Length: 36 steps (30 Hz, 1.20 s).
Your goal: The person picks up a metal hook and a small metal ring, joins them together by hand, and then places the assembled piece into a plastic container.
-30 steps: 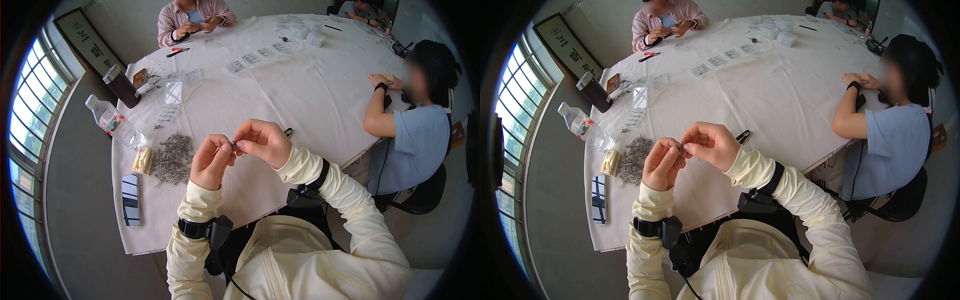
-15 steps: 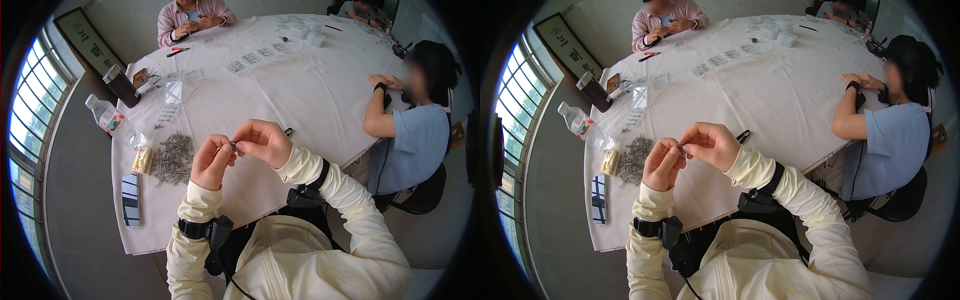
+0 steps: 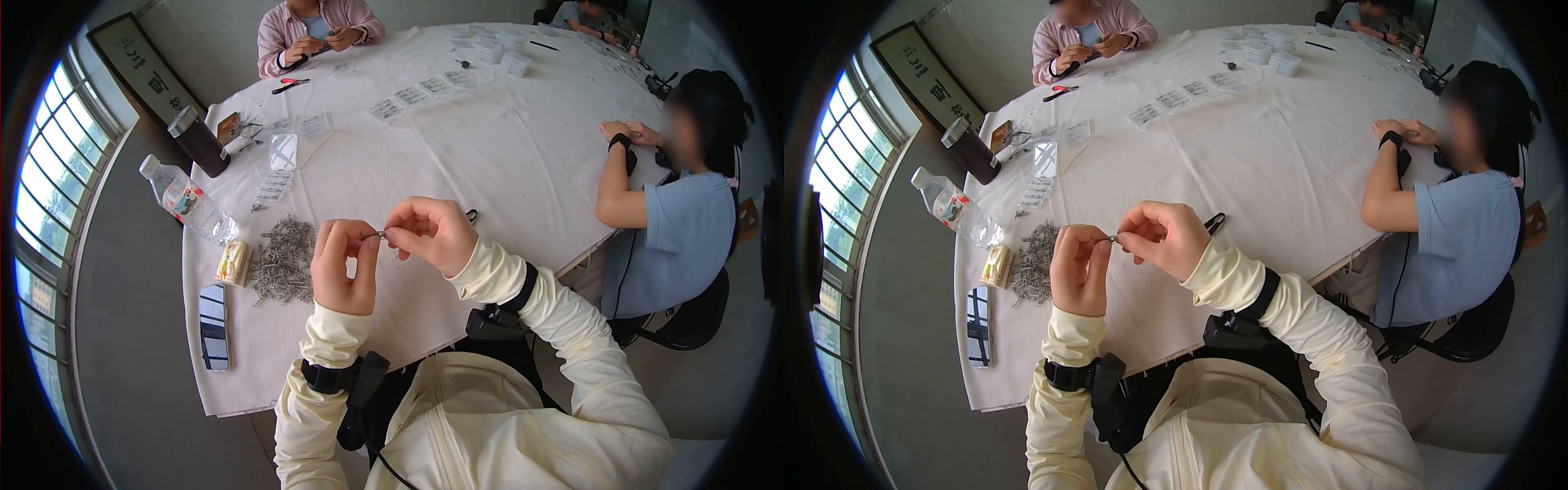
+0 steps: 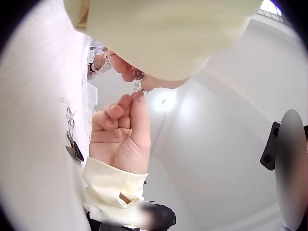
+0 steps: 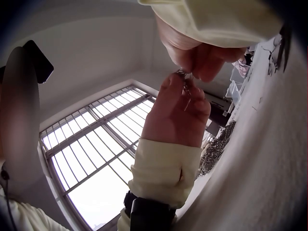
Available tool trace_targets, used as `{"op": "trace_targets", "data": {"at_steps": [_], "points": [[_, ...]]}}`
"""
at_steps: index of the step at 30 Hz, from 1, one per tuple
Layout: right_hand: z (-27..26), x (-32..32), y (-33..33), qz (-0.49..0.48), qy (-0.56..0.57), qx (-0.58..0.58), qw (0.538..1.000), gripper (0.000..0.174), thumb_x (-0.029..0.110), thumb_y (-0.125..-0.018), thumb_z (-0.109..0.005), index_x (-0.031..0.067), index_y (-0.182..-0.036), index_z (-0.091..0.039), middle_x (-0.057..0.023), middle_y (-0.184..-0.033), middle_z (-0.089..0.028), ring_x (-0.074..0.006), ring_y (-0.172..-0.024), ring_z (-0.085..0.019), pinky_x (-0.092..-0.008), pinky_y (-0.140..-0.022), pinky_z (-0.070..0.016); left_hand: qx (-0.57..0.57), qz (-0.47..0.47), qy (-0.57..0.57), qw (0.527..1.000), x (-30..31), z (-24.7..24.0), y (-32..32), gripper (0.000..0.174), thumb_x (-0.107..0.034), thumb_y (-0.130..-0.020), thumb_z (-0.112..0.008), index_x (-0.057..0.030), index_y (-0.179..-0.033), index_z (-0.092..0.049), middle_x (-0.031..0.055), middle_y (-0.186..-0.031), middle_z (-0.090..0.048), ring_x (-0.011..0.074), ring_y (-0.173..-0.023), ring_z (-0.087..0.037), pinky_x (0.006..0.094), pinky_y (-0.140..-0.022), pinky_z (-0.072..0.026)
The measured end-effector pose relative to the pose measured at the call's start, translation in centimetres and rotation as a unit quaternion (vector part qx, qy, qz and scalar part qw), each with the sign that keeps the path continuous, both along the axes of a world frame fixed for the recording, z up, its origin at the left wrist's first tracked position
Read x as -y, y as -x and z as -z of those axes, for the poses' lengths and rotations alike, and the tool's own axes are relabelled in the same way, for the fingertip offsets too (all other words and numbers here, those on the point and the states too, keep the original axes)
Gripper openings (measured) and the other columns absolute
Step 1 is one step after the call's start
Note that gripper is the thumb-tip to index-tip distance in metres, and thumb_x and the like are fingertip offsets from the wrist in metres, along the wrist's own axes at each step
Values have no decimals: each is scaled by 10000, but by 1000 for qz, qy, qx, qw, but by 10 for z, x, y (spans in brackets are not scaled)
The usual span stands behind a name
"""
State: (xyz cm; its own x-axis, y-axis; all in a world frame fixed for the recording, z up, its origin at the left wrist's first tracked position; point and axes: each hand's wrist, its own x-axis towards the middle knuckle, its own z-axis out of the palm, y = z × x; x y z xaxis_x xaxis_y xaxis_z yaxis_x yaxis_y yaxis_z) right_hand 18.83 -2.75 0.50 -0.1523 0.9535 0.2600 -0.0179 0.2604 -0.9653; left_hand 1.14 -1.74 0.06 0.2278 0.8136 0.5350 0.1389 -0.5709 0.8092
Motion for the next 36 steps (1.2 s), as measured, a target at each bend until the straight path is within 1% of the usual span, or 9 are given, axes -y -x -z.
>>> {"op": "trace_targets", "data": {"at_steps": [5,8,17,19,22,29,31,35,36], "points": [[0,0,-1,18,-2,47,999,127,96,-906,-677,-26,-924,-647,-44,-778,-680,-73,-652,-627,-222,-589,-513,-85,-42,-100,990,3,-8,-1,63,54,-888,-591,31,-946,-581,85,-925,-558,149,-771,-575,262,-699,-497],[0,0,-1,22,9,27,999,132,100,-897,-685,-23,-895,-637,-26,-735,-659,-58,-631,-605,-215,-571,-494,-93,-51,-123,987,4,-9,-3,84,46,-865,-621,-1,-935,-619,98,-900,-558,181,-710,-574,290,-654,-490],[3,-2,-3,7,13,0,1000,174,135,-899,-675,1,-822,-597,8,-697,-608,-27,-604,-526,-207,-540,-435,-17,-1,2,1000,-1,5,-1,42,6,-900,-622,6,-934,-597,79,-896,-566,138,-730,-563,249,-663,-468],[4,-2,-3,8,16,-16,1000,178,136,-898,-677,3,-818,-590,19,-682,-587,-22,-593,-502,-209,-529,-415,42,32,118,992,-1,9,0,67,-50,-942,-613,1,-972,-580,34,-875,-569,96,-747,-556,227,-678,-460],[3,-2,-2,10,17,-36,999,186,140,-900,-677,4,-813,-585,24,-672,-576,-20,-588,-488,-210,-522,-401,77,73,195,975,2,3,-2,93,-106,-981,-575,-15,-998,-566,0,-876,-569,82,-786,-539,232,-696,-448],[10,-3,1,48,-30,4,998,182,147,-913,-669,49,-809,-556,42,-675,-548,-17,-575,-455,-199,-514,-383,91,87,206,970,2,4,-3,101,-109,-982,-573,-10,-996,-563,5,-875,-565,84,-780,-537,236,-700,-448],[3,1,4,99,-100,57,988,207,134,-895,-677,26,-775,-547,-3,-626,-588,-48,-548,-505,-231,-503,-416,100,78,208,970,3,2,-3,96,-107,-981,-572,-12,-992,-562,4,-869,-563,84,-782,-537,237,-698,-447],[0,4,2,110,-124,109,980,226,136,-889,-678,30,-763,-523,-23,-619,-601,-58,-550,-523,-246,-503,-426,93,76,197,973,4,1,-3,85,-98,-979,-568,-14,-984,-559,3,-863,-562,83,-782,-535,238,-699,-448],[-1,5,2,96,-114,107,983,237,141,-895,-672,41,-750,-513,15,-615,-543,-43,-557,-464,-230,-510,-388,92,72,196,974,4,0,-2,85,-97,-978,-566,-12,-980,-557,5,-859,-561,84,-776,-531,237,-699,-445]]}}
